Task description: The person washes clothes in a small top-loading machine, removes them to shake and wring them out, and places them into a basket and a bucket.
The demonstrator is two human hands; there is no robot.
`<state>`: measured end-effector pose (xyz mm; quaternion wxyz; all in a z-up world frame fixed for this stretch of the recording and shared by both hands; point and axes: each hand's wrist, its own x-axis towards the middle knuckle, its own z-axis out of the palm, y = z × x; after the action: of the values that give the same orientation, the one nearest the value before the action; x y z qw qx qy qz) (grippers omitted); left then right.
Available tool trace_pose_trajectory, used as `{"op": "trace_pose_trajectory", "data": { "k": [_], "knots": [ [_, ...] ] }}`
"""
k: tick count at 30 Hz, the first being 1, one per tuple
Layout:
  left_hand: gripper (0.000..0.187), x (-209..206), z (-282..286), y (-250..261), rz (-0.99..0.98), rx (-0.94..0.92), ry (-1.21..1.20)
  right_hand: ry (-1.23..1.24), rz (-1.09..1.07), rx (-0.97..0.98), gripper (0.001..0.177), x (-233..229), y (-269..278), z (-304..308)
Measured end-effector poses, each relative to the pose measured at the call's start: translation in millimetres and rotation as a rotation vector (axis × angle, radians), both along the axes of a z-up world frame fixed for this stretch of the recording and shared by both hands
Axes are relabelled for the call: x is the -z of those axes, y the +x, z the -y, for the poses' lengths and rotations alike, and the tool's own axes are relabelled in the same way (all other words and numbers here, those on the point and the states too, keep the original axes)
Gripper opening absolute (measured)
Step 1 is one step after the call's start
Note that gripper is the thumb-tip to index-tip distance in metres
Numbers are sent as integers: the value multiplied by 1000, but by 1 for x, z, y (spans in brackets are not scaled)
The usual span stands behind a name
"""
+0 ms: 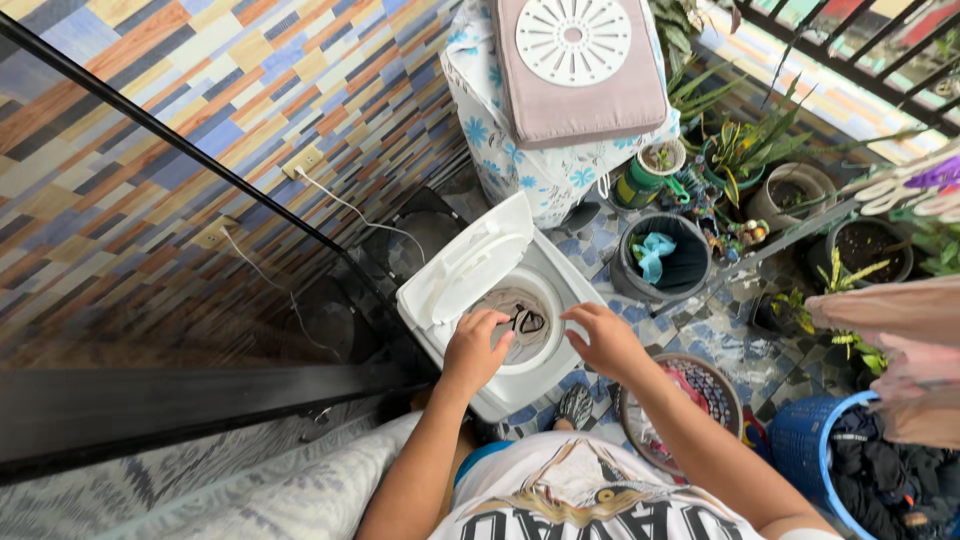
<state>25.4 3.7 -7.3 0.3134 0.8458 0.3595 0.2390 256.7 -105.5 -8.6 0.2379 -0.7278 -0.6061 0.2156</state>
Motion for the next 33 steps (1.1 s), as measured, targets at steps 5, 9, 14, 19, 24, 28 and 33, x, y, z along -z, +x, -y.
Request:
{"op": "trace_pose_trajectory", "data": {
  "k": [5, 9, 14, 19, 24, 28, 33],
  "knots": [
    [23, 40, -6, 32, 9, -84, -37, 68, -19, -105, 30, 34, 19, -28],
    [24, 112, -14, 56, -33, -120, -151, 20, -44, -113, 31, 56, 19, -51],
    [37, 238, -38, 62, -339, -53, -402, 4, -117, -57, 26, 91, 14, -81],
    [58, 302, -63, 74, -660, 19, -461, 29, -167, -91, 27, 126, 8, -100],
    [54, 356, -66, 81, -864, 38, -497, 41, -193, -98, 27, 143, 7, -90],
    [55, 400, -71, 107, -1049, 305, -488, 94, -212, -98, 30, 146, 10, -86],
    [38, 434, -79, 147, -991, 384, -566, 86, -201, -117, 25, 153, 17, -80]
  ]
}}
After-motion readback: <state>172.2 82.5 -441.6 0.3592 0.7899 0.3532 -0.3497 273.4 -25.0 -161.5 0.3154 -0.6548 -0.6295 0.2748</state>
